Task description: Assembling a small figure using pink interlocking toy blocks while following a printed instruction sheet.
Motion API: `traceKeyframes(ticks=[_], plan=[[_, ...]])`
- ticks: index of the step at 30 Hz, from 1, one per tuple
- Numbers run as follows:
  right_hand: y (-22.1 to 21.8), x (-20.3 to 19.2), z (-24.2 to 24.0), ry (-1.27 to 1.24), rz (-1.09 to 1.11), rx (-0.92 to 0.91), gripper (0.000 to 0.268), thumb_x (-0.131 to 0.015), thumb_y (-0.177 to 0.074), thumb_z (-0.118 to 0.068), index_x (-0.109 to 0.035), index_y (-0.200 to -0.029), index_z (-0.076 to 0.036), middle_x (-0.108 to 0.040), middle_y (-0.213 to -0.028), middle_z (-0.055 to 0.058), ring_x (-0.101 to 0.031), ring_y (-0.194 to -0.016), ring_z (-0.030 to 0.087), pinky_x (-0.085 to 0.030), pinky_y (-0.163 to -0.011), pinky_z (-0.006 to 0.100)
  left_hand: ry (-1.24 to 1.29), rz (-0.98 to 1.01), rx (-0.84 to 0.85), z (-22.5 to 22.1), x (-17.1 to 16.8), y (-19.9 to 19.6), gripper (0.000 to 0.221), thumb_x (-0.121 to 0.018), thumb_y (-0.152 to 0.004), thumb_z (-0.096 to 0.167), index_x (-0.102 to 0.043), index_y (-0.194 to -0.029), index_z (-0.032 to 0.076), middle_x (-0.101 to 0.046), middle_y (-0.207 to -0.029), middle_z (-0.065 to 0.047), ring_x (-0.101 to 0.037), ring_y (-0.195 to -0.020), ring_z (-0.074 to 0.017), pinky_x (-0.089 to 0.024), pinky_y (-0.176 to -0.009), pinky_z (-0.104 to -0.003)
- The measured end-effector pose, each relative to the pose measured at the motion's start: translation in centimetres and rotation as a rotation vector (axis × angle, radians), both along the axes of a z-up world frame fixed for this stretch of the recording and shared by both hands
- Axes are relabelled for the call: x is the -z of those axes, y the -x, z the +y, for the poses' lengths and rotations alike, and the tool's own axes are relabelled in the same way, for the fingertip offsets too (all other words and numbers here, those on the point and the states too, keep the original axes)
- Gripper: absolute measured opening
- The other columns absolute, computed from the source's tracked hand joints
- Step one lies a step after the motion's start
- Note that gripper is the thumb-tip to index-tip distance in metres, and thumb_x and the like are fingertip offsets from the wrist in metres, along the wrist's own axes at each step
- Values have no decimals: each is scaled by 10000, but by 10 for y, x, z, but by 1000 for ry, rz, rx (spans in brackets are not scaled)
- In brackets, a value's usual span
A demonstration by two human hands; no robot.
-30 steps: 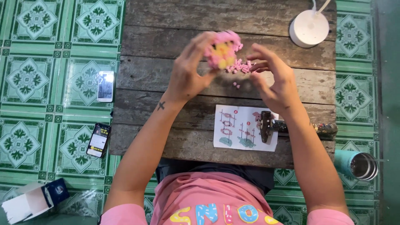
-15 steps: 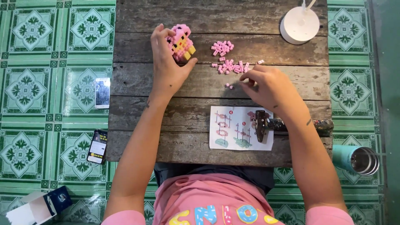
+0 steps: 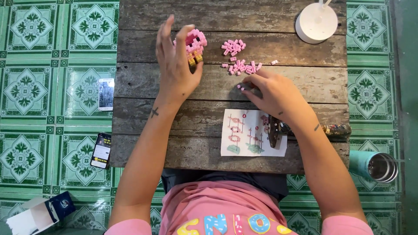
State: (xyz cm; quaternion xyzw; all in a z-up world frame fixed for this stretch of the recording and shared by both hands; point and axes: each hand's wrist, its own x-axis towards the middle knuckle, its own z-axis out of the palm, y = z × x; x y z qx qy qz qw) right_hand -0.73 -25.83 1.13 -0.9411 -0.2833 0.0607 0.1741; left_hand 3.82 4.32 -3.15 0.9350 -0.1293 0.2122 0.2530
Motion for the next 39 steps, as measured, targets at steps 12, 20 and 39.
traceKeyframes(ticks=[12, 20, 39], plan=[[-8, 47, -14, -154, -212, -14, 178, -849, -972, -196, -805, -1116, -100, -731, -1039, 129, -792, -917, 439, -647, -774, 504, 100, 33, 347, -41, 32, 10, 301, -695, -1107, 21, -722, -1396, 97, -644, -1367, -106, -787, -1186, -387, -706, -895, -425], [-13, 52, -22, -152, -278, 52, 199, -859, -971, -149, -800, -1146, -76, -688, -1025, 128, -766, -885, 407, -638, -767, 483, 190, 152, 363, -43, 11, 12, 83, -665, -1129, 14, -730, -1143, -37, -628, -1126, -146, -795, -973, -427, -693, -786, -467], [-19, 23, 12, 33, -401, 76, 168, -893, -1107, -148, -807, -1160, -14, -650, -1214, 178, -725, -970, 345, -630, -485, 468, 474, 184, 252, -44, -16, 181, 37, -707, -1052, 23, -707, -1083, 1, -754, -1046, -115, -743, -962, -267, -610, -890, -386]])
